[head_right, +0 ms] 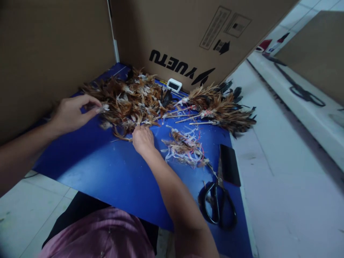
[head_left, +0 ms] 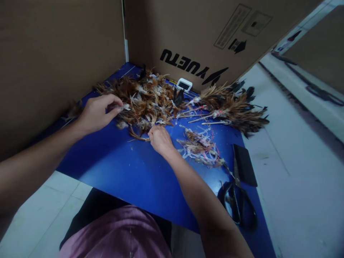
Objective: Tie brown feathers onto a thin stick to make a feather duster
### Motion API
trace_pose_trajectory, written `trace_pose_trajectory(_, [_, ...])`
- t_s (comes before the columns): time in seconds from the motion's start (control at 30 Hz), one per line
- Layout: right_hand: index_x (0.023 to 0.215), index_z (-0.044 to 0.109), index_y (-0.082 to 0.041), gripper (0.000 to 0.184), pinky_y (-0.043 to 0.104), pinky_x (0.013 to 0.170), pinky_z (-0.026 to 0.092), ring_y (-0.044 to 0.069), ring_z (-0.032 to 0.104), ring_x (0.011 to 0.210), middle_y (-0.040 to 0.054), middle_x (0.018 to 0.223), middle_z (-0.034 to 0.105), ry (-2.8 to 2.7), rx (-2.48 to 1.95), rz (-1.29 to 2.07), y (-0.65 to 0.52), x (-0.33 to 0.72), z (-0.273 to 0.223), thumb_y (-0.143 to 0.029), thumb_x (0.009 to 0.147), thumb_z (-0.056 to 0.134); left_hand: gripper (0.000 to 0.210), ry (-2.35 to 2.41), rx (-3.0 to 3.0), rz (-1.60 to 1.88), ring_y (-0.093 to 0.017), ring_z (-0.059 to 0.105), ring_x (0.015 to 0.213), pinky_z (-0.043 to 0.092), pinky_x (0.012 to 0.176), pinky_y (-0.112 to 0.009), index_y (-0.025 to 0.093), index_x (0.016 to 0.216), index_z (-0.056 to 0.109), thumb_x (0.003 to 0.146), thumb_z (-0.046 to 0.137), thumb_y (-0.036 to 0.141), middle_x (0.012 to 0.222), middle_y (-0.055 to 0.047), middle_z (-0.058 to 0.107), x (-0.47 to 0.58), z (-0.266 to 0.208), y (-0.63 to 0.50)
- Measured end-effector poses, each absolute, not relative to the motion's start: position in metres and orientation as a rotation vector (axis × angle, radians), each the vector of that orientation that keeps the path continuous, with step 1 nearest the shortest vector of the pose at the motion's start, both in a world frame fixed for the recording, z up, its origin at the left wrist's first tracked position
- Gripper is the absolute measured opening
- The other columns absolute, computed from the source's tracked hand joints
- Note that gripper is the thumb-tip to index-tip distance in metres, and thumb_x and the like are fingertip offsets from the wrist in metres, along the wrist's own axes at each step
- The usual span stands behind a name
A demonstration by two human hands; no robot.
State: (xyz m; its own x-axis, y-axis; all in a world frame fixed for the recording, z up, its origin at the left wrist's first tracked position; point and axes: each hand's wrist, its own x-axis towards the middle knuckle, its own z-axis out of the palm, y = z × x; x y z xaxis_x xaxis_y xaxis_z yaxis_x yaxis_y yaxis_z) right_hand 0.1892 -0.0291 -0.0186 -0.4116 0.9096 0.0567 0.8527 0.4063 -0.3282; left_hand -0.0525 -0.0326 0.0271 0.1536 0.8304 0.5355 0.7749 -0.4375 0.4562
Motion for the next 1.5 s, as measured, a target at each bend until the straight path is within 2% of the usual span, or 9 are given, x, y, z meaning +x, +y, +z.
trace_pose_trajectory(0.13, [0.086, 0.062, -0.014, 0.013, 0.031, 0.076, 0.044, 0.018, 0.06, 0.081, 0.0081, 0.084, 0.066, -2.317, -1.547, 0.576, -0.042, 0.214, -0.011, -0.016, 0.09, 0.05, 0.017, 1.605, 2.58, 0.849, -0.024, 0.062, 0.092, 0.049, 0.087, -0.041, 0.019, 0.093, 0.064, 0.09, 0.05, 0.028, 0.094, -0.005, 0.066, -0.076, -0.002, -0.041])
trace_pose_trajectory(0.23, [0.082, 0.06, -0.018, 0.012, 0.026, 0.066, 0.041, 0.013, 0.054, 0.067, 0.0009, 0.075, 0.062, -2.146, -1.506, 0.749, -0.054, 0.241, -0.007, -0.022, 0.088, 0.051, 0.02, 1.583, 2.573, 0.838, -0.024, 0.06, 0.097, 0.049, 0.089, -0.04, 0.022, 0.095, 0.065, 0.092, 0.048, 0.033, 0.101, -0.006, 0.063, -0.072, -0.02, -0.049])
trace_pose_trajectory(0.4, [0.08, 0.059, -0.018, 0.015, 0.024, 0.058, 0.037, 0.011, 0.048, 0.059, -0.0021, 0.067, 0.056, -1.971, -1.459, 0.867, -0.072, 0.27, -0.004, -0.029, 0.087, 0.051, 0.025, 1.31, 2.671, 0.695, -0.024, 0.059, 0.102, 0.047, 0.092, -0.04, 0.022, 0.108, 0.065, 0.093, 0.05, 0.035, 0.107, -0.008, 0.064, -0.031, -0.026, -0.058])
trace_pose_trajectory(0.6, [0.082, 0.057, -0.019, 0.013, 0.027, 0.07, 0.044, 0.014, 0.056, 0.074, 0.0018, 0.08, 0.062, -2.041, -1.364, 0.819, -0.092, 0.282, 0.009, -0.026, 0.089, 0.049, 0.027, 1.179, 2.802, 0.557, -0.023, 0.058, 0.087, 0.047, 0.077, -0.037, 0.019, 0.094, 0.071, 0.094, 0.044, 0.023, 0.095, -0.01, 0.064, -0.005, -0.027, -0.05])
trace_pose_trajectory(0.77, [0.087, 0.057, -0.019, 0.006, 0.035, 0.08, 0.045, 0.02, 0.059, 0.083, 0.0065, 0.088, 0.063, -2.246, -1.49, 0.407, -0.104, 0.279, 0.009, -0.016, 0.085, 0.053, 0.029, 1.102, 2.84, 0.582, -0.023, 0.058, 0.091, 0.046, 0.081, -0.039, 0.022, 0.093, 0.07, 0.092, 0.042, 0.015, 0.1, -0.009, 0.064, -0.016, -0.024, -0.062])
trace_pose_trajectory(0.97, [0.092, 0.06, -0.017, 0.014, 0.035, 0.073, 0.045, 0.024, 0.062, 0.084, 0.0102, 0.093, 0.065, -2.366, -1.708, 0.307, -0.11, 0.247, -0.007, -0.029, 0.087, 0.061, 0.022, 1.575, 2.634, 0.702, -0.024, 0.06, 0.082, 0.05, 0.079, -0.037, 0.015, 0.088, 0.064, 0.091, 0.05, 0.032, 0.084, -0.009, 0.063, -0.004, -0.02, -0.09])
trace_pose_trajectory(1.13, [0.084, 0.059, -0.017, 0.006, 0.03, 0.071, 0.041, 0.018, 0.057, 0.078, 0.0063, 0.091, 0.062, -2.341, -1.656, 0.504, -0.109, 0.248, -0.006, -0.016, 0.088, 0.054, 0.024, 1.56, 2.636, 0.516, -0.024, 0.061, 0.083, 0.048, 0.073, -0.034, 0.013, 0.103, 0.064, 0.09, 0.055, 0.032, 0.091, -0.011, 0.063, 0.01, -0.027, -0.089])
trace_pose_trajectory(1.3, [0.073, 0.057, -0.019, 0.015, 0.025, 0.061, 0.037, 0.013, 0.051, 0.063, -0.0018, 0.067, 0.055, -1.985, -1.579, 0.79, -0.103, 0.253, -0.002, -0.028, 0.085, 0.059, 0.028, 1.24, 2.716, 0.532, -0.017, 0.057, 0.073, 0.043, 0.065, -0.027, 0.018, 0.092, 0.069, 0.096, 0.042, 0.02, 0.083, -0.006, 0.061, 0.011, -0.033, -0.083])
trace_pose_trajectory(1.5, [0.069, 0.061, -0.02, 0.015, 0.024, 0.055, 0.036, 0.013, 0.054, 0.053, -0.003, 0.056, 0.058, -1.861, -1.653, 1.01, -0.091, 0.218, -0.011, -0.03, 0.08, 0.062, 0.029, 1.096, 2.813, 0.609, -0.018, 0.057, 0.08, 0.042, 0.073, -0.03, 0.02, 0.093, 0.07, 0.096, 0.041, 0.018, 0.09, -0.006, 0.065, 0.01, -0.036, -0.097])
